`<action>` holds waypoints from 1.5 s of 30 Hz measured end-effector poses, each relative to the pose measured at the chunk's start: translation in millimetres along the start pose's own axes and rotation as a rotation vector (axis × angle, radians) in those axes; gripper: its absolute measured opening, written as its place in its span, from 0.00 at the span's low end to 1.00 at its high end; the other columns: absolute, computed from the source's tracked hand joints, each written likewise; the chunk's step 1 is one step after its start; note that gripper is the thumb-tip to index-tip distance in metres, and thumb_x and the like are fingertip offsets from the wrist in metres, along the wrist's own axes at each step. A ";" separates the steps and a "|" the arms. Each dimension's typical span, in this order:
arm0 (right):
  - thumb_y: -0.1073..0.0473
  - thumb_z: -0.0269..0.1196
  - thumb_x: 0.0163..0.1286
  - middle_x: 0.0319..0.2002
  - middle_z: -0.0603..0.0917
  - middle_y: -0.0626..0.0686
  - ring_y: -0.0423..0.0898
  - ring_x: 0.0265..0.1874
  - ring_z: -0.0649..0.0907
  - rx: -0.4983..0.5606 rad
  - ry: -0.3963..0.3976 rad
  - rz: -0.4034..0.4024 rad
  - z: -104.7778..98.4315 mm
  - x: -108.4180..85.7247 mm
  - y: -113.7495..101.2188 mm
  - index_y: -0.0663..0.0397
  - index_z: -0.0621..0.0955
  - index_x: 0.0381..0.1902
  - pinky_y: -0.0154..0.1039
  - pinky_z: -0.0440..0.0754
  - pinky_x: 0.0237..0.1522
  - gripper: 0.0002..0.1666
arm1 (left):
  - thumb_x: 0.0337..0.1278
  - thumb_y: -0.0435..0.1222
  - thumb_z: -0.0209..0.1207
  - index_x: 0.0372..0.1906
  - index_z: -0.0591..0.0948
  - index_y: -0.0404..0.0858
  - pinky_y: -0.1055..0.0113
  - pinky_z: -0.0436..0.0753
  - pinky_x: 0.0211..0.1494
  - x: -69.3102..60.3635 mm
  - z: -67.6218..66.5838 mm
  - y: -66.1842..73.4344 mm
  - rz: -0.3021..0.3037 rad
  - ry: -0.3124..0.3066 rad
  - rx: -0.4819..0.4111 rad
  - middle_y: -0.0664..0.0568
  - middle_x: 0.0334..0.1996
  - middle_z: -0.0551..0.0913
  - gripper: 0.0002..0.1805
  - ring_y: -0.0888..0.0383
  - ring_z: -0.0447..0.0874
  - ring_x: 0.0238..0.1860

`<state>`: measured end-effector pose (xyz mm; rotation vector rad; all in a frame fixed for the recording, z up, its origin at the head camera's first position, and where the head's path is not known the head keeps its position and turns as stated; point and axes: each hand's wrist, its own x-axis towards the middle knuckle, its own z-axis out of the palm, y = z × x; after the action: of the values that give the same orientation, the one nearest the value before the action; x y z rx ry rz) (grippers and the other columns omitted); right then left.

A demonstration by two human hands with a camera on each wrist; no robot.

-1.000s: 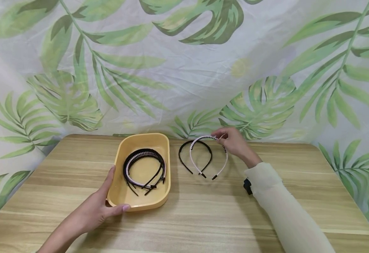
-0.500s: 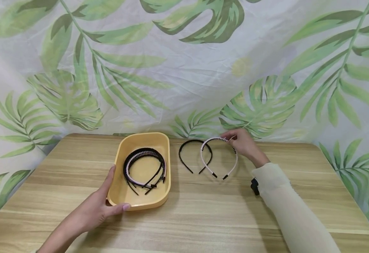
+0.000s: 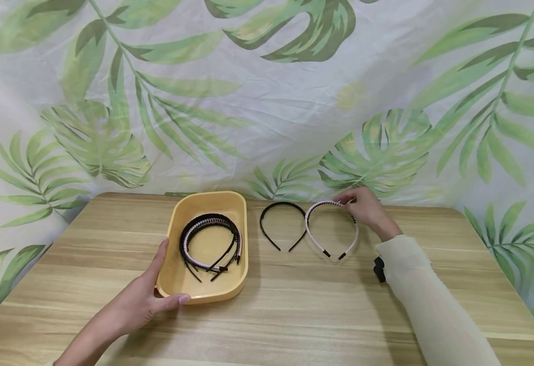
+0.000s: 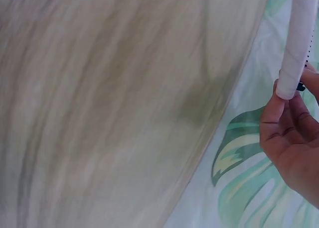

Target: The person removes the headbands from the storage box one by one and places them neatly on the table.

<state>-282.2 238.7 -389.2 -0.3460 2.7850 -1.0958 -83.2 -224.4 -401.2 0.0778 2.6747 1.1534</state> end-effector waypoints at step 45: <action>0.75 0.59 0.70 0.55 0.85 0.70 0.57 0.50 0.80 -0.032 -0.048 0.070 -3.6 12.4 20.2 0.66 0.86 0.57 0.36 0.74 0.35 0.20 | 0.53 0.57 0.75 0.84 0.25 0.51 0.39 0.66 0.76 -0.4 -1.9 3.3 -0.036 -0.006 -0.014 0.28 0.83 0.47 0.76 0.35 0.66 0.76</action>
<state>-298.3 252.3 -400.9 -0.2727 2.7526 -1.0156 -83.4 -223.5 -397.5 0.0303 2.6507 1.1593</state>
